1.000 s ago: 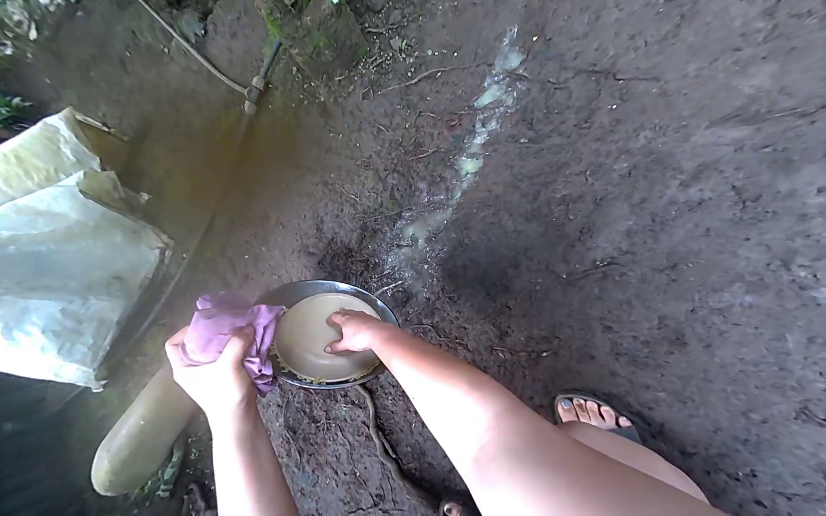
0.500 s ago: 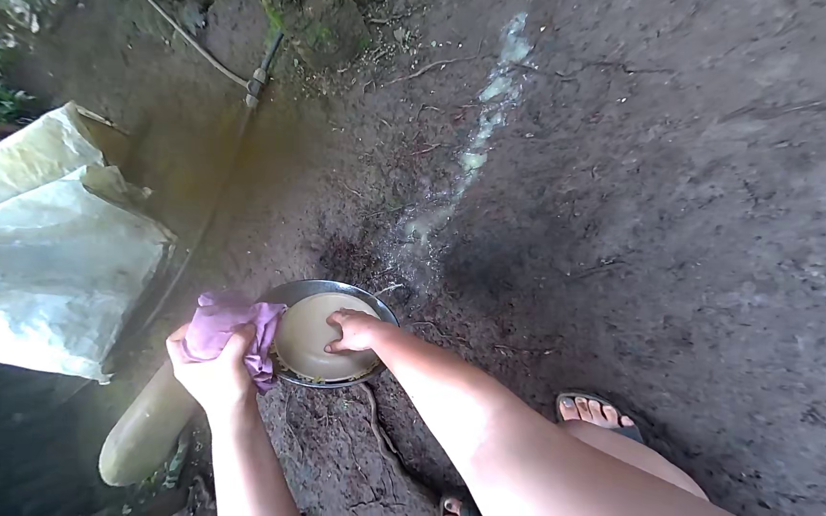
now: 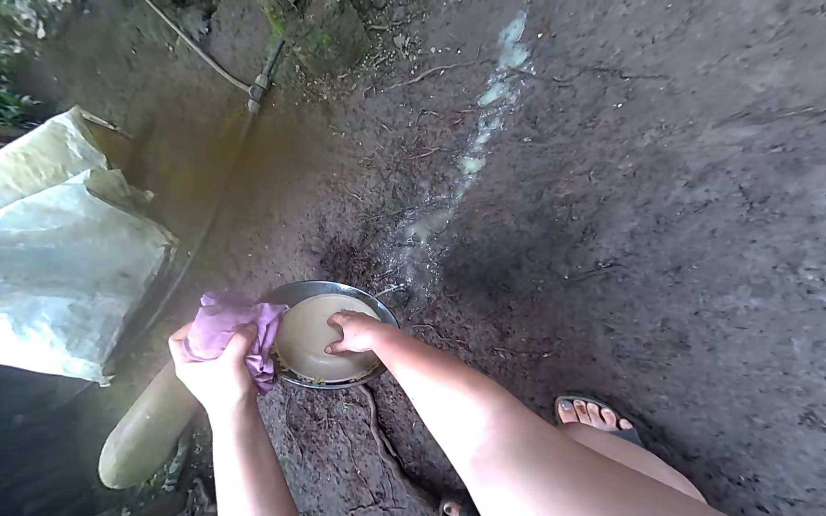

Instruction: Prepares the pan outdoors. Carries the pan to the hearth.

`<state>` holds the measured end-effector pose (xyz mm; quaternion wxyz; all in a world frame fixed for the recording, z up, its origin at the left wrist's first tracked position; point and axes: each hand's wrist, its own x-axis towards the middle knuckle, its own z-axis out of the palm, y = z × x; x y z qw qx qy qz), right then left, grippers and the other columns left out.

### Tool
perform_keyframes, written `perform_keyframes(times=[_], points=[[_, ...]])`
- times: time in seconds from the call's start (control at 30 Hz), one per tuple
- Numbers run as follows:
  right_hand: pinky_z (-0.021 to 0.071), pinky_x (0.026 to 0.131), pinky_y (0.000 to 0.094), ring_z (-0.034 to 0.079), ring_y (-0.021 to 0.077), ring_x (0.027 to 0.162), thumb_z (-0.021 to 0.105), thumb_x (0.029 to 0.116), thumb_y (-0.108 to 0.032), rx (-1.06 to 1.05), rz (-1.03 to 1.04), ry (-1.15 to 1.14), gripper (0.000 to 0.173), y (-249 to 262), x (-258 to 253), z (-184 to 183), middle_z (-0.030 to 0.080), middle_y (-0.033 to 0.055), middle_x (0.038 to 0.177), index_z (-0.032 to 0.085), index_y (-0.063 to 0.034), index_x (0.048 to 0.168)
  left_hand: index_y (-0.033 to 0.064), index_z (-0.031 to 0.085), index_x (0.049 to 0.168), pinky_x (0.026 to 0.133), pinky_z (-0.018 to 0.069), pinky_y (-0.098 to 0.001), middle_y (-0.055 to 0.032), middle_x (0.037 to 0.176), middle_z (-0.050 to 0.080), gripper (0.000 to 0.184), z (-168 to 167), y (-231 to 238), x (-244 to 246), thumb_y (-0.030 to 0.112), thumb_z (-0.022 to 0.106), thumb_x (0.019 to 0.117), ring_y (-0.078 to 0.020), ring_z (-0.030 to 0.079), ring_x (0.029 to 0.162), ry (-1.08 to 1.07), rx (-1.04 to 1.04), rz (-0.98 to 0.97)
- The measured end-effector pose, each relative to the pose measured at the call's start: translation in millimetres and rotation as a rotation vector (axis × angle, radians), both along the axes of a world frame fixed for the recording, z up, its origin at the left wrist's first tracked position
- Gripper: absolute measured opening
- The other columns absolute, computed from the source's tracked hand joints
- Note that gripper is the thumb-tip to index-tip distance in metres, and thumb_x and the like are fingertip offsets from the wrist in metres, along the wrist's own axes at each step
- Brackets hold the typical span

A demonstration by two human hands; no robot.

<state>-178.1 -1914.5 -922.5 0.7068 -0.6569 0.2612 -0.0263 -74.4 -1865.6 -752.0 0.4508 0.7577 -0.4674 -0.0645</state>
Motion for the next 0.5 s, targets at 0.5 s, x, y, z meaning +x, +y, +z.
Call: perform_keyframes(times=[0.5], points=[[0.0294,0.121,0.055,0.033,0.0351,0.15,0.071,0.0958,-0.04,0.017,-0.008,-0.017,0.074,0.3,-2.0,1.8,0.037,0.0214,0.16,0.041,-0.0072,0.154,0.0014,0.047,0.122,0.075,0.0605,-0.0289,-0.0028,0.099,0.066,0.069,1.9,-1.4,-2.0,0.003,0.077,0.0604,-0.0088,0.069,0.087,-0.007,0.014,0.007]])
